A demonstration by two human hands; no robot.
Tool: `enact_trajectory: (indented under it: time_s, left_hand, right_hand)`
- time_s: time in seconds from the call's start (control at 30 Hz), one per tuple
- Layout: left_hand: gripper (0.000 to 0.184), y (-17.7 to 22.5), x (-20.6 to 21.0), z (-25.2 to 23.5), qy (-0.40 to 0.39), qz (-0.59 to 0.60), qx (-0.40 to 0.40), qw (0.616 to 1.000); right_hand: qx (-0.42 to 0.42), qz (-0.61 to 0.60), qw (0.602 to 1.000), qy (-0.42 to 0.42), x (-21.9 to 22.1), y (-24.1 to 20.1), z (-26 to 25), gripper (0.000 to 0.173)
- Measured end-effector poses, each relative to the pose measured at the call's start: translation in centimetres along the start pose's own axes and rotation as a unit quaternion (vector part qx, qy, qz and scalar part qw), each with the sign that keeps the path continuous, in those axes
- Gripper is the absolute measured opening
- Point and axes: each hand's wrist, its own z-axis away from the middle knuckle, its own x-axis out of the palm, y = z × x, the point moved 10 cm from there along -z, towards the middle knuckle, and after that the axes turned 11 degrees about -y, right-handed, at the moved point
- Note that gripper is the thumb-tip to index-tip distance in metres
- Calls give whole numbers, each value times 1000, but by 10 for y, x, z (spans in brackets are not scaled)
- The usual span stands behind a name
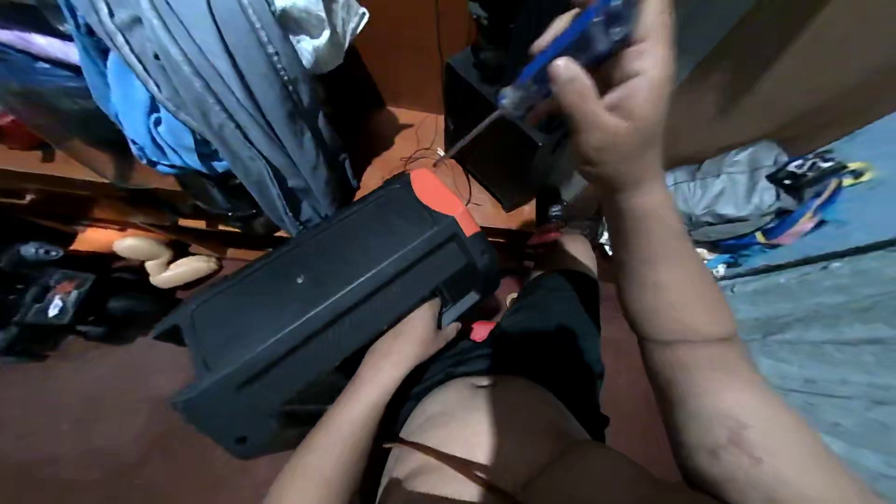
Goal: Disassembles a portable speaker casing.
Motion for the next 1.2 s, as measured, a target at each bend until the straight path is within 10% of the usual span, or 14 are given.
enact_trajectory:
  time_s: [0.27,0.67,1.07,1.2]
  left_hand:
    - [55,-43,9,-61,101,2,129,987]
    - [54,-37,22,-68,85,-30,122,988]
    - [50,-39,12,-67,99,-29,174,979]
    - [53,-37,12,-66,110,-42,175,977]
  right_hand:
    - [-28,14,999,22,-34,-89,36,40]
    - [117,178,971,-111,17,-50,11,52]
    - [174,191,965,-45,-15,-34,6,52]
    - [133,141,966,-168,22,-35,6,52]
